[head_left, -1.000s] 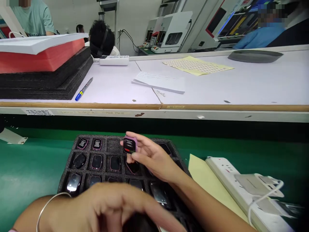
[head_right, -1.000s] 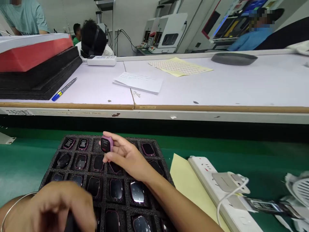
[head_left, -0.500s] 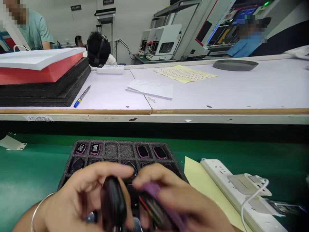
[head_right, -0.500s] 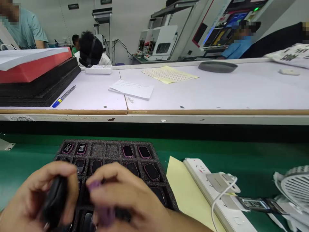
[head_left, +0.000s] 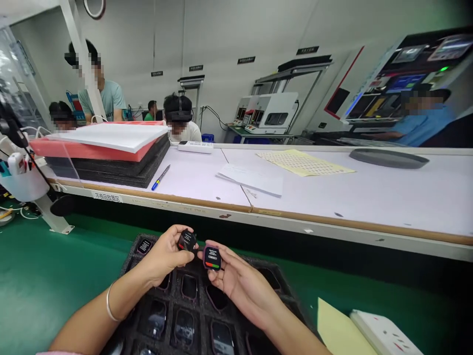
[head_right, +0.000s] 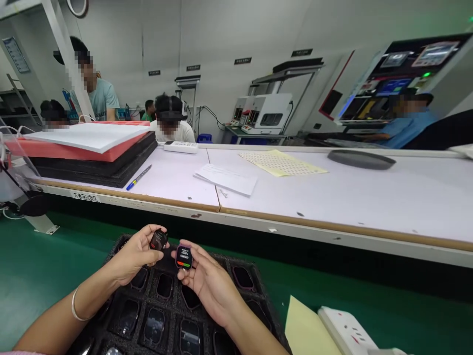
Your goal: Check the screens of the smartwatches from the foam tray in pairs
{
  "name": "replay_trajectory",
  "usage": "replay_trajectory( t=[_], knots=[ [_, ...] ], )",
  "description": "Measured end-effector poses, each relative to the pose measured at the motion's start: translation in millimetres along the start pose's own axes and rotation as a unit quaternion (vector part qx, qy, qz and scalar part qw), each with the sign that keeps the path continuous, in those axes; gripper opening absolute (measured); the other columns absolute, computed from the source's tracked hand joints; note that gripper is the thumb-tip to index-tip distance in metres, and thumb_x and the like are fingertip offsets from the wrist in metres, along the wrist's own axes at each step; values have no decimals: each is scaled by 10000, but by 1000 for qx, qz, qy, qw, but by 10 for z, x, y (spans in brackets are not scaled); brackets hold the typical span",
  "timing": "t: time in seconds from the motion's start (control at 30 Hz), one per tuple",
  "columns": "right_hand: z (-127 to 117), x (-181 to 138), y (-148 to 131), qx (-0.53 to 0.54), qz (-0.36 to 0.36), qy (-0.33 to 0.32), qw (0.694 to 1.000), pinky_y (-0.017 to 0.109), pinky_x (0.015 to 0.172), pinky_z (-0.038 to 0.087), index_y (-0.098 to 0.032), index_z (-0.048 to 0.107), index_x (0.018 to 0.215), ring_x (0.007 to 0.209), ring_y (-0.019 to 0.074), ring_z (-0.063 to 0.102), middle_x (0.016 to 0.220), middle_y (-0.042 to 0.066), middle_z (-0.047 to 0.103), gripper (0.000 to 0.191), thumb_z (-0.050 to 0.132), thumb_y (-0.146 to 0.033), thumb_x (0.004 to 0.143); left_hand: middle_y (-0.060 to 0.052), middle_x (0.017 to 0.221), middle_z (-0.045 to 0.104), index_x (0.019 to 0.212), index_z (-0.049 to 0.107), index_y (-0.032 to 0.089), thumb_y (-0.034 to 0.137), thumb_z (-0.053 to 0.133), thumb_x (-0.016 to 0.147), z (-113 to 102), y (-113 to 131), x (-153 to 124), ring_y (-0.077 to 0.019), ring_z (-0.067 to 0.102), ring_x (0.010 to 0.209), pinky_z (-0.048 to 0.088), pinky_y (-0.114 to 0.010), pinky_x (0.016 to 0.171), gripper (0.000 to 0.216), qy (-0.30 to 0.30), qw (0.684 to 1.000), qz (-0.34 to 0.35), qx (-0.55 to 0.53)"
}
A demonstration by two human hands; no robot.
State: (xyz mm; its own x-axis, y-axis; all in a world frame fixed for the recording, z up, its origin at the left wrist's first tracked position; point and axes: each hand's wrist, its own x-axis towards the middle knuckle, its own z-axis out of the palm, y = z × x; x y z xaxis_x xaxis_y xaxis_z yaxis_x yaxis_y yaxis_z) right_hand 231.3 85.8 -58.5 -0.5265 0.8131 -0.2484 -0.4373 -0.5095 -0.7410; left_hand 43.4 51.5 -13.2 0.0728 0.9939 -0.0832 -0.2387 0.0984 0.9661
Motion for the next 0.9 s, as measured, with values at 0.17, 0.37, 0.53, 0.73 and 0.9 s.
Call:
replay_trajectory(
  t=[0.17,0.37,0.53,0.73,0.9],
  knots=[
    [245,-161,-285,-56,-69,-48,995,265,561,494,-234,719,1103,596,129,607,934,81,737,372,752,-471,818,-27,907,630,1126,545,208,106,745,588,53,340,-55,-108,528,702,324,-183,494,583,-19,998,49,20],
    [627,-57,-969,-105,-215,-89,967,297,553,496,-240,706,1007,602,153,601,882,67,727,273,730,-451,835,2,883,618,1211,539,216,125,730,597,157,902,167,-94,517,657,367,-186,494,650,4,975,216,43],
    [800,301,-1404,-115,-286,-85,948,294,579,514,-224,667,992,678,168,630,858,63,720,213,690,-373,840,29,825,622,1227,543,198,148,730,619,204,1174,570,-81,580,586,453,-215,558,638,-1,959,278,50],
    [800,525,-1570,-131,-295,-51,945,280,552,485,-210,647,978,624,155,617,828,56,715,198,663,-343,831,24,786,640,1168,565,191,254,631,715,230,1236,776,-125,671,588,529,-284,640,463,-12,968,252,-16],
    [739,199,-1340,-170,-305,-80,934,279,537,469,-208,661,1006,571,132,597,853,44,709,255,673,-397,836,3,845,671,1199,572,191,288,618,764,257,1032,360,-149,702,611,558,-308,652,448,-34,974,222,-1]
  ],
)
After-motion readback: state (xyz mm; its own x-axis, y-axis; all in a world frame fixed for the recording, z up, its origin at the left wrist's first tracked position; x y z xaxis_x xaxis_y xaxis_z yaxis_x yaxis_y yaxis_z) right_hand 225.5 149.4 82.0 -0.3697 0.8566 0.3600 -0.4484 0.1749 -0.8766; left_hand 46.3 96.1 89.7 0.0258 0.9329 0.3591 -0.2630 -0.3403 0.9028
